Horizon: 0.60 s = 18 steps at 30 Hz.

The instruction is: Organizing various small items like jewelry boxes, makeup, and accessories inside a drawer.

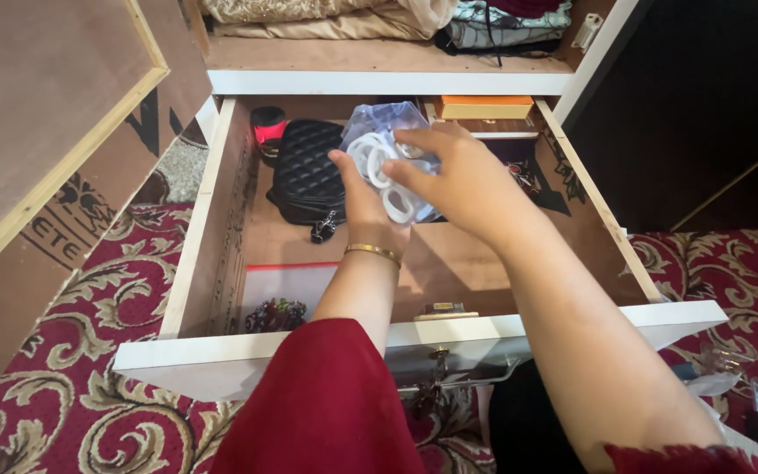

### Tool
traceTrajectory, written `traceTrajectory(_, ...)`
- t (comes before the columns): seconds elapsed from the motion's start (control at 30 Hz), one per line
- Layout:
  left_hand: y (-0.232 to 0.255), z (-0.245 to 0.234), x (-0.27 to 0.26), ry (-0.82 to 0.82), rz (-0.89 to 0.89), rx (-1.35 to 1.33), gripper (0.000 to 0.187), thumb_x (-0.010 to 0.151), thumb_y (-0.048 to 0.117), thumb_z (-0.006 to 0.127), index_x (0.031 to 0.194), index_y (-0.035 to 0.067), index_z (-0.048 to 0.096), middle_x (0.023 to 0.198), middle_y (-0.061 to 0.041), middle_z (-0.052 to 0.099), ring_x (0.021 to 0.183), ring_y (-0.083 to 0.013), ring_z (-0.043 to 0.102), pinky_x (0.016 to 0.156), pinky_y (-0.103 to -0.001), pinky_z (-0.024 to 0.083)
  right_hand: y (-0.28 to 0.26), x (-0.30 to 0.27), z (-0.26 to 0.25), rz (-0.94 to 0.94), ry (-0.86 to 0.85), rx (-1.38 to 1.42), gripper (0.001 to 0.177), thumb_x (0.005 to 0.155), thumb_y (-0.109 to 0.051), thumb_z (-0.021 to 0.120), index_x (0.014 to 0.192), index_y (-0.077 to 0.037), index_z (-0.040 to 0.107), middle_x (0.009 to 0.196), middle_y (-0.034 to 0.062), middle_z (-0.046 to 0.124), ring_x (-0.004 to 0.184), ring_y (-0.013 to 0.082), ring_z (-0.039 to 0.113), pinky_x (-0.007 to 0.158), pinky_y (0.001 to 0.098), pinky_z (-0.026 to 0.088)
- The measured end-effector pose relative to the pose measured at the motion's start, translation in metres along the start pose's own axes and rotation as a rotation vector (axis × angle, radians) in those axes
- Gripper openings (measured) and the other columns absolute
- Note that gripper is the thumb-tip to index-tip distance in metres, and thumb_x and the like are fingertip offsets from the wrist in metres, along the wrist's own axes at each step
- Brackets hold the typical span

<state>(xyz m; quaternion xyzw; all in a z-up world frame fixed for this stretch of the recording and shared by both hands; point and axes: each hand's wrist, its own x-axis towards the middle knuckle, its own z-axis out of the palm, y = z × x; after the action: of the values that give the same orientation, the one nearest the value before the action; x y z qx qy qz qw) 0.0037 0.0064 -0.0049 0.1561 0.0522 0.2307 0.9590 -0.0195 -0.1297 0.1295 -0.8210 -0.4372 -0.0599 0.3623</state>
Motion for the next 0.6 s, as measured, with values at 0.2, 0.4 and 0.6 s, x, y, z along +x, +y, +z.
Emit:
traceTrajectory(0.2,0.005,0.001,-0.002,-0.078,-0.025,0.008,0.082,0.095,0.078,0.028,0.141,0.015,0.054,0.136,-0.008,0.061,0.124,-0.0279,0.059,0.104,-0.046,0.048,0.021,0.005,0.017,-0.094,0.005,0.004,0.051,0.091,-0.042,0.073,0.131,-0.011,0.069,0.129,0.0205,0.063,0.12,0.036,0.062,0.101,0.0414,0.05)
traceTrajectory(0.4,0.013,0.018,-0.018,-0.072,-0.011,-0.053,0.084,0.093,0.079,0.024,0.14,0.017,0.055,0.137,-0.006,0.062,0.128,-0.028,0.057,0.108,-0.046,0.047,0.036,0.009,0.03,-0.128,0.016,0.002,0.049,0.093,-0.04,0.072,0.132,-0.01,0.069,0.135,0.0242,0.058,0.121,0.0408,0.06,0.103,0.0437,0.048)
traceTrajectory(0.6,0.014,-0.004,-0.003,-0.071,0.015,-0.024,0.088,0.095,0.082,0.021,0.142,0.014,0.053,0.138,-0.008,0.061,0.127,-0.028,0.058,0.109,-0.044,0.046,0.028,0.001,0.048,-0.242,0.229,-0.274,0.036,0.094,-0.034,0.075,0.121,-0.01,0.075,0.134,0.0239,0.062,0.125,0.0497,0.053,0.103,0.0498,0.046)
